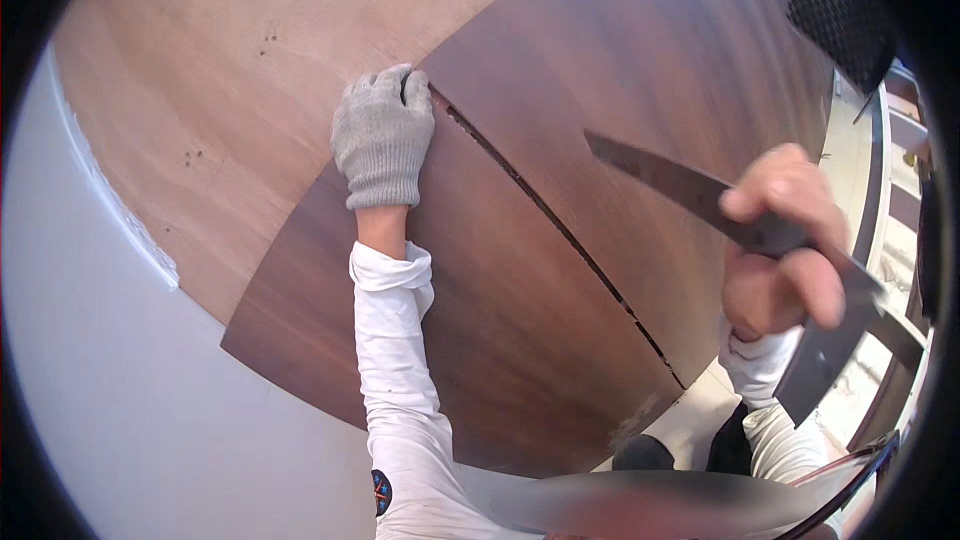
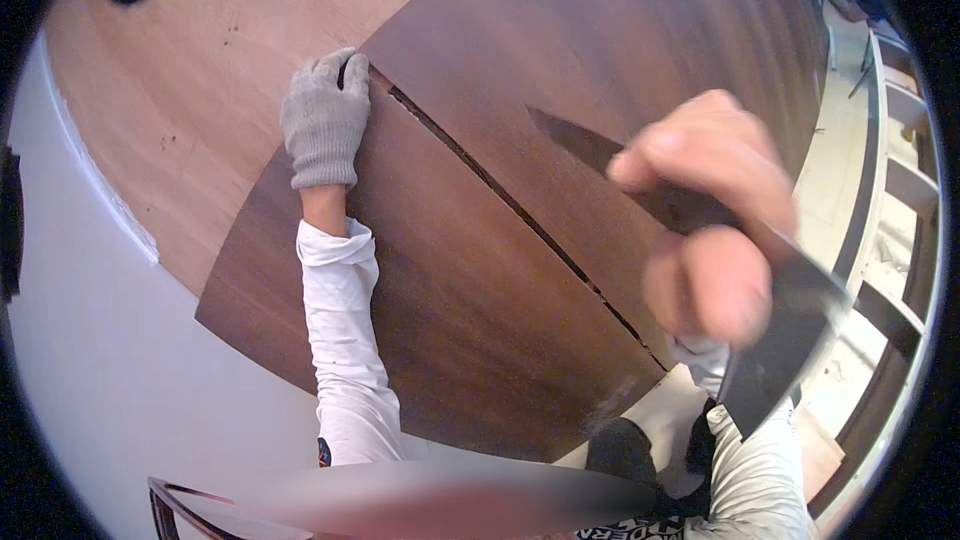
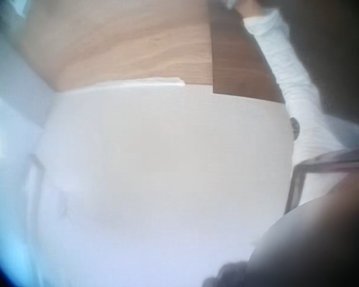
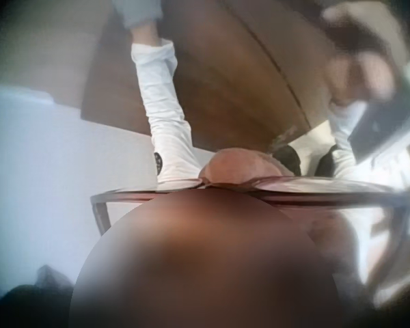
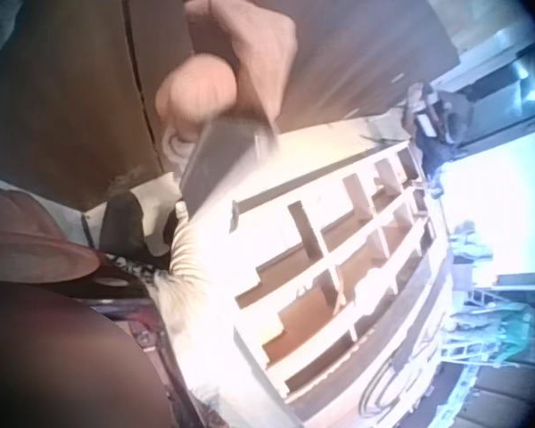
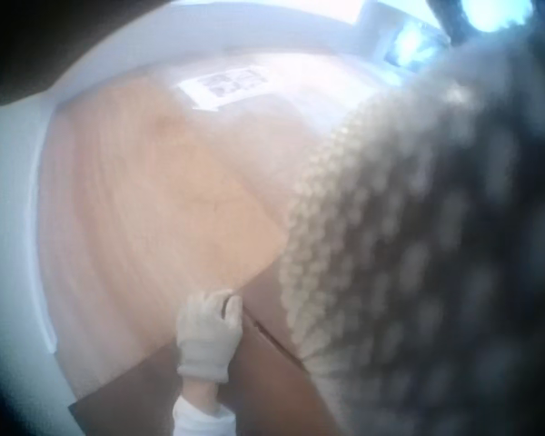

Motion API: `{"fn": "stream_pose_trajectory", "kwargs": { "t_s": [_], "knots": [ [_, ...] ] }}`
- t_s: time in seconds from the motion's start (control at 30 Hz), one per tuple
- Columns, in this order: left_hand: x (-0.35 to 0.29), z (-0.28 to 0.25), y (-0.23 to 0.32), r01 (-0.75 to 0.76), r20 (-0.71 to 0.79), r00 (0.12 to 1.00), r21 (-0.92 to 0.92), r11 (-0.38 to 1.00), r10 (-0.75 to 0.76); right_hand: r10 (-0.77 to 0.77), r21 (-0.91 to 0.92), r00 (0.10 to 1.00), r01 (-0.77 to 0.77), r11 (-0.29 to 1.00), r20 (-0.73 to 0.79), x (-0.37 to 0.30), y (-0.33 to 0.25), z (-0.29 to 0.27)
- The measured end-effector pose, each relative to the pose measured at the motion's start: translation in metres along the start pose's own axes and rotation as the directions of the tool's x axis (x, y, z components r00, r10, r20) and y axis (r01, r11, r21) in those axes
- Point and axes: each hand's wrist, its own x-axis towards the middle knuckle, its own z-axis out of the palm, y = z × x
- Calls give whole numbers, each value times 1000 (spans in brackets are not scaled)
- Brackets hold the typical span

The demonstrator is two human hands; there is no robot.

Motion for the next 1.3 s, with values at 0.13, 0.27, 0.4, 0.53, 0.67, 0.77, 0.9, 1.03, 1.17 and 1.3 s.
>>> {"fn": "stream_pose_trajectory", "kwargs": {
  "t_s": [0.13, 0.27, 0.4, 0.53, 0.67, 0.77, 0.9, 1.03, 1.17, 1.3],
  "knots": [
    [-5, 5, 2, -35, -78, 996, 70, 997, 40, -78, 13, 997, 78, 997, -27, -2, 14, -9],
    [-6, 8, 0, -4, -93, 996, 74, 997, 11, -85, 61, 996, 86, 994, -8, -8, 32, 12],
    [1, 0, -1, 41, -49, 998, -52, 998, -44, -222, 138, 975, 224, 965, -26, 9, 41, 36],
    [1, 0, -1, 102, 4, 995, -91, 991, -102, -325, 179, 944, 328, 928, -47, 17, 45, 62],
    [0, 4, -3, 68, -35, 997, -76, 995, -70, -300, 199, 954, 291, 936, 19, 20, 46, 65],
    [-1, 8, -5, 65, -70, 995, -76, 995, -70, -306, 198, 952, 296, 934, 21, 19, 50, 76],
    [-2, 8, -4, 70, -54, 996, -75, 995, -75, -358, 196, 929, 335, 921, 91, 18, 50, 86],
    [-1, 4, -3, 55, -50, 997, -44, 998, -57, -423, 211, 896, 391, 896, 135, 15, 44, 94],
    [-3, 9, -4, 54, -78, 995, -59, 997, -59, -317, 244, 943, 285, 927, 103, 7, 43, 94],
    [-5, 12, -5, 49, -56, 997, -28, 998, -51, -155, 232, 976, 117, 966, 154, 10, 47, 73]
  ]
}}
